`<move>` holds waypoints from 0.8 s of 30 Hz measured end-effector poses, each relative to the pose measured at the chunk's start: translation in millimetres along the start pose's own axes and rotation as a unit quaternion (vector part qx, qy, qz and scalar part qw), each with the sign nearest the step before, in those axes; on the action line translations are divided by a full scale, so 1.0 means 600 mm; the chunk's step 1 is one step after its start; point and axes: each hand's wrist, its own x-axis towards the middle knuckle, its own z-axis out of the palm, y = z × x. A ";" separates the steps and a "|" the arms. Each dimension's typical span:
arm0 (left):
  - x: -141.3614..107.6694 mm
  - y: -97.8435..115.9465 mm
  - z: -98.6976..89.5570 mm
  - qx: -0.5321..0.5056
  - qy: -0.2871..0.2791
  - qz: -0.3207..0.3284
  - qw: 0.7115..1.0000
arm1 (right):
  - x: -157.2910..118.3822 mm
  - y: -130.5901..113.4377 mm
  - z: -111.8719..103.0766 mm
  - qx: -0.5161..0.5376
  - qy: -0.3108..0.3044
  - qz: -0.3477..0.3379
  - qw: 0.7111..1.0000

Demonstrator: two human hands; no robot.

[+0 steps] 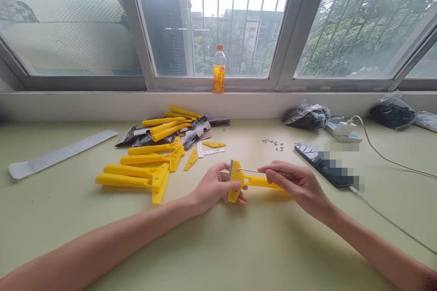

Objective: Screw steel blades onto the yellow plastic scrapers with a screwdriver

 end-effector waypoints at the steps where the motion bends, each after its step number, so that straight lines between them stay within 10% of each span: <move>1: 0.000 0.000 0.000 0.002 0.001 0.001 1.000 | 0.000 0.000 0.000 -0.002 0.001 -0.001 1.000; 24: -0.002 0.002 0.003 0.000 0.000 -0.004 1.000 | -0.001 0.014 -0.001 -0.077 -0.019 -0.069 0.994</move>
